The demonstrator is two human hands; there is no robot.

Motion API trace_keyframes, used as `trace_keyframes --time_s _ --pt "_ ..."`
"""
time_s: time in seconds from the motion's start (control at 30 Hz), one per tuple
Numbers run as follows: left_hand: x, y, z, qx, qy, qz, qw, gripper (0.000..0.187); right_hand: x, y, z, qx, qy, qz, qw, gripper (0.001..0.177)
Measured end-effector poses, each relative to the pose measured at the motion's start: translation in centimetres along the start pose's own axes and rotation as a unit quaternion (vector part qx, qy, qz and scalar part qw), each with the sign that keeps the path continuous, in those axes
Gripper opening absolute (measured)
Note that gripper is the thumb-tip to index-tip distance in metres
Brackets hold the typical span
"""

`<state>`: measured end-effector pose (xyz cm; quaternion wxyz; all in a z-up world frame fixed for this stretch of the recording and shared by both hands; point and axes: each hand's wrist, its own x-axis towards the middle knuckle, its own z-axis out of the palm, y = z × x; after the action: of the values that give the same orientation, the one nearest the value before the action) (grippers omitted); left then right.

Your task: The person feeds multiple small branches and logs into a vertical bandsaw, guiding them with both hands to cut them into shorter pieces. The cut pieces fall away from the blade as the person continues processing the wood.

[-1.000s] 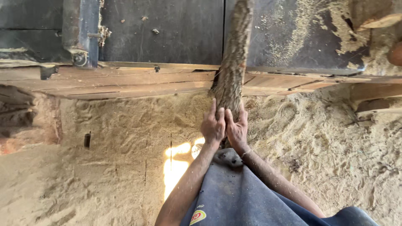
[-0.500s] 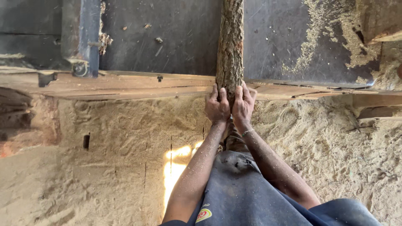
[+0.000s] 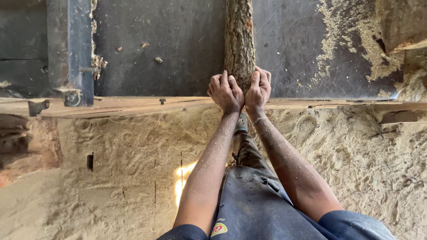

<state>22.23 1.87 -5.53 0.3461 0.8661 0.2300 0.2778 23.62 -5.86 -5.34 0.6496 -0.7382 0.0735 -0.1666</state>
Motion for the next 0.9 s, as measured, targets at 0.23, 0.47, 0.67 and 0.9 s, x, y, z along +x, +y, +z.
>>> trace_keyframes --time_s 0.23,0.47,0.67,0.9 --pt "3.0 0.3 2.4 -0.025 -0.004 -0.017 1.000 0.032 3.4 0.6 1.5 0.045 0.009 0.017 0.999 0.025" --pt "6.2 0.5 5.9 -0.067 0.015 -0.020 0.997 0.031 7.9 1.6 3.6 0.064 0.024 0.013 0.998 0.024" --pt "10.6 0.3 10.7 -0.103 0.079 0.023 0.991 0.025 13.4 3.2 6.1 -0.006 0.028 -0.080 0.996 0.024" --pt "9.7 -0.8 8.1 -0.095 0.008 0.062 0.993 0.031 16.3 2.5 3.3 0.063 0.001 0.061 0.996 0.023"
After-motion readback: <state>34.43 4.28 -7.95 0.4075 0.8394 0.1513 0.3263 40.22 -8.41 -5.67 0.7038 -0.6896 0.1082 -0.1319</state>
